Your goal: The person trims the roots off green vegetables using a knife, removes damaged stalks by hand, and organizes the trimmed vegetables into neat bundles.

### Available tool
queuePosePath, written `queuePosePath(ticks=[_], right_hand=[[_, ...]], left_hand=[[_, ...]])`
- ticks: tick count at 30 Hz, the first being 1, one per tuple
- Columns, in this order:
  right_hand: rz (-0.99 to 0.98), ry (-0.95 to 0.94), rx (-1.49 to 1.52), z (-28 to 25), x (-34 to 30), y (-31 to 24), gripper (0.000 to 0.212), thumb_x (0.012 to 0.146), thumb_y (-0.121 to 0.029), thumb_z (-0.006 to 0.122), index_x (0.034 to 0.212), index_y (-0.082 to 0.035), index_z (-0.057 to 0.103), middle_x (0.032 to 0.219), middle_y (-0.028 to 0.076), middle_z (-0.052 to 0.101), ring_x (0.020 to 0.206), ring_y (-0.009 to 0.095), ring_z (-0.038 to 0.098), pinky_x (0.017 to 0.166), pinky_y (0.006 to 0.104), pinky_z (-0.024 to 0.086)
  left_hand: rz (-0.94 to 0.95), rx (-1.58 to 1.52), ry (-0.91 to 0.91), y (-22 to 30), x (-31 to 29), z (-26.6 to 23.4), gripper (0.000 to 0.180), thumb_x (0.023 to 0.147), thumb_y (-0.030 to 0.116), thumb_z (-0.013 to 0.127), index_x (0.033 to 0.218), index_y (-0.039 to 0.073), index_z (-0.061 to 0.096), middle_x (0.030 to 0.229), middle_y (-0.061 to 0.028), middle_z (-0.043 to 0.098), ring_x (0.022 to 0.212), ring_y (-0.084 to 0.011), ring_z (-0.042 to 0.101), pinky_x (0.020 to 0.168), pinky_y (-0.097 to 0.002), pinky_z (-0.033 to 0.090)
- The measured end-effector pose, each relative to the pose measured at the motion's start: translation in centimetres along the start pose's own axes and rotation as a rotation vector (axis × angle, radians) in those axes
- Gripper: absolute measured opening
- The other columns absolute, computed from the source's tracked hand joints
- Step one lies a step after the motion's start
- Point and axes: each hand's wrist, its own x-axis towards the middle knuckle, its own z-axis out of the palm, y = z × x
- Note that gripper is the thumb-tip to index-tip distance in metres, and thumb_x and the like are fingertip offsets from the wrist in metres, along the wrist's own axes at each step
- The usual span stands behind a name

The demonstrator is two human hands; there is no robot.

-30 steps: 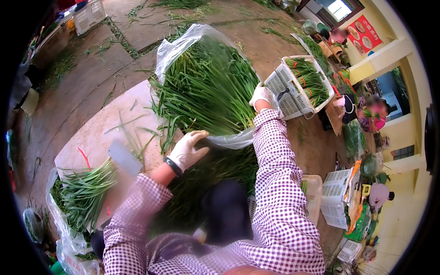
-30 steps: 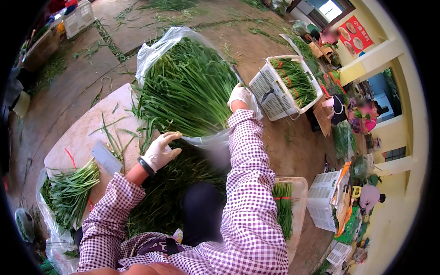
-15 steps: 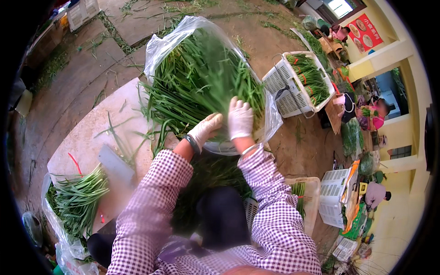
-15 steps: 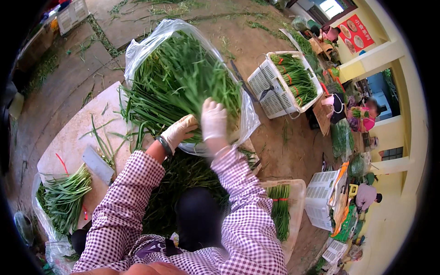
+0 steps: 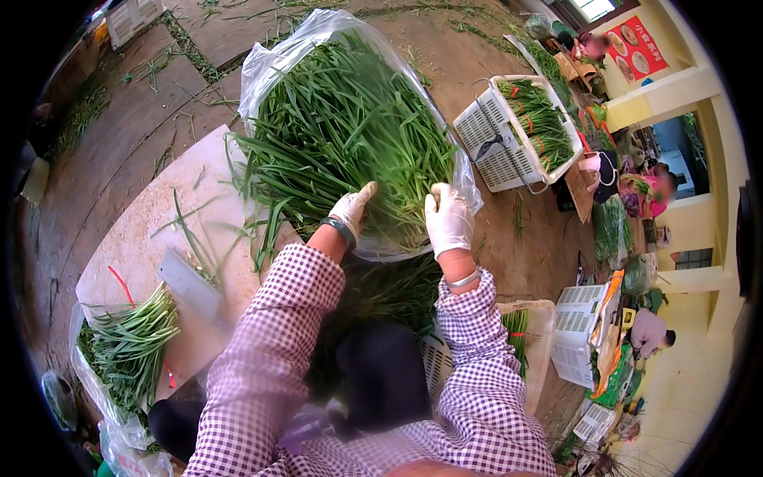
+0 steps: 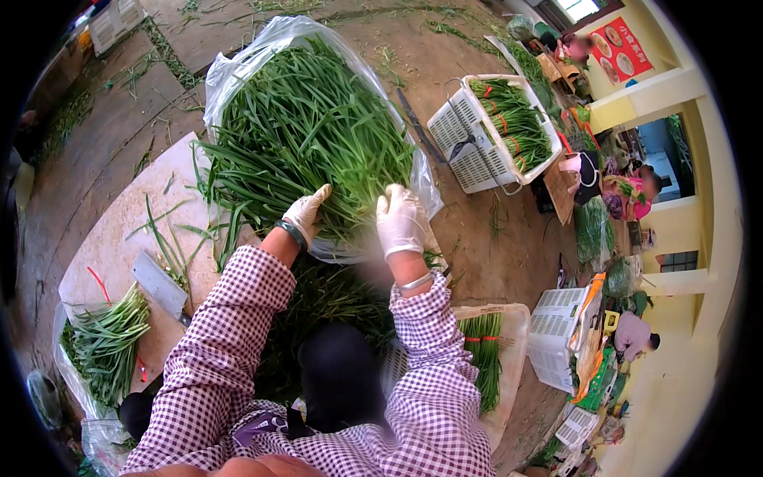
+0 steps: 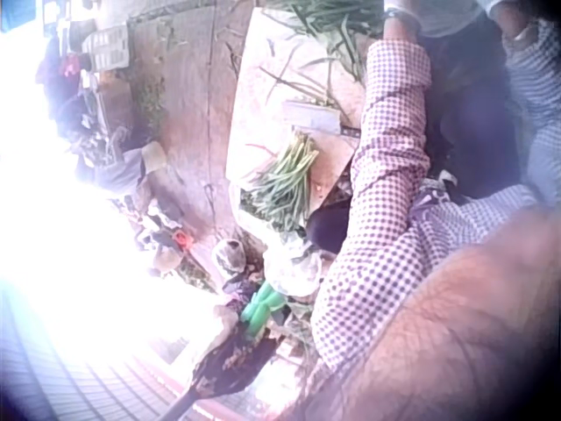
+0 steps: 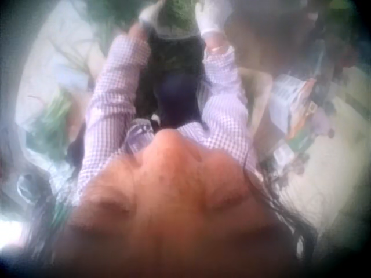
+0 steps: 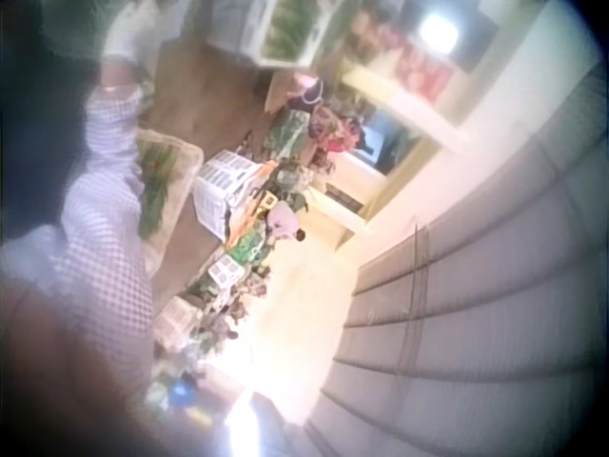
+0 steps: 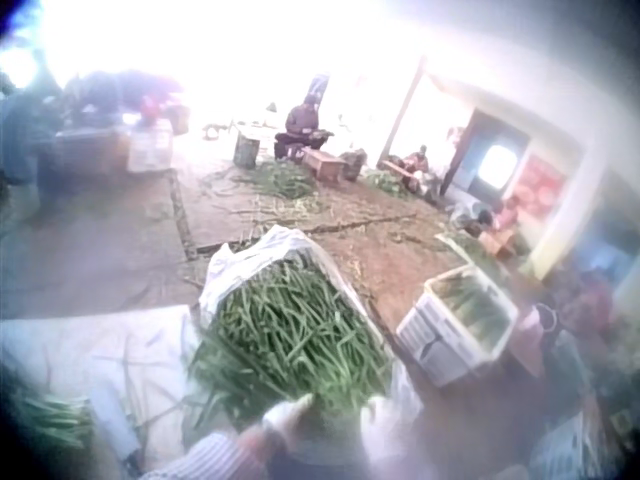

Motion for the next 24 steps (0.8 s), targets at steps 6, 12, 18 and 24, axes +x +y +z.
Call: queuePosePath(ticks=[6,12,18,24], right_hand=[[0.079,-0.11,-0.029,2.9,0.4,1.7,0.036,0.089,-0.027,0.053,0.117,-0.005,0.053,0.108,0.021,0.063,0.099,0.038,0.06,0.084,0.0447,0.047],[0.252,-0.283,0.251,5.3,0.3,3.5,0.043,0.091,-0.027,0.051,0.124,-0.001,0.044,0.11,0.03,0.058,0.103,0.044,0.056,0.087,0.048,0.045],[0.055,-0.305,0.486,3.5,-2.4,0.6,0.034,0.093,-0.028,0.05,0.112,-0.001,0.053,0.092,0.025,0.064,0.086,0.04,0.063,0.076,0.0419,0.049],[-0.197,-0.347,0.354,1.6,-3.1,-0.9,0.025,0.09,-0.029,0.053,0.099,-0.007,0.061,0.086,0.022,0.064,0.079,0.037,0.062,0.071,0.0414,0.049]], left_hand=[[0.021,-0.003,0.056,-1.1,1.3,-0.4,0.056,0.082,0.044,0.07,0.117,0.002,0.058,0.118,-0.0114,0.061,0.108,-0.025,0.056,0.095,-0.0426,0.042],[-0.029,0.123,-0.038,-1.1,-1.9,1.7,0.077,0.074,0.049,0.075,0.128,-0.001,0.05,0.134,-0.0147,0.05,0.125,-0.0253,0.042,0.106,-0.0437,0.028],[0.198,0.168,-0.224,-1.0,-4.0,4.6,0.091,0.068,0.032,0.085,0.135,-0.004,0.035,0.117,-0.0139,0.058,0.107,-0.0248,0.056,0.086,-0.0414,0.047],[0.053,0.031,0.121,-1.1,-3.8,4.0,0.024,0.074,0.014,0.077,0.091,0.002,0.065,0.081,-0.0077,0.067,0.066,-0.0187,0.064,0.062,-0.0337,0.054]])
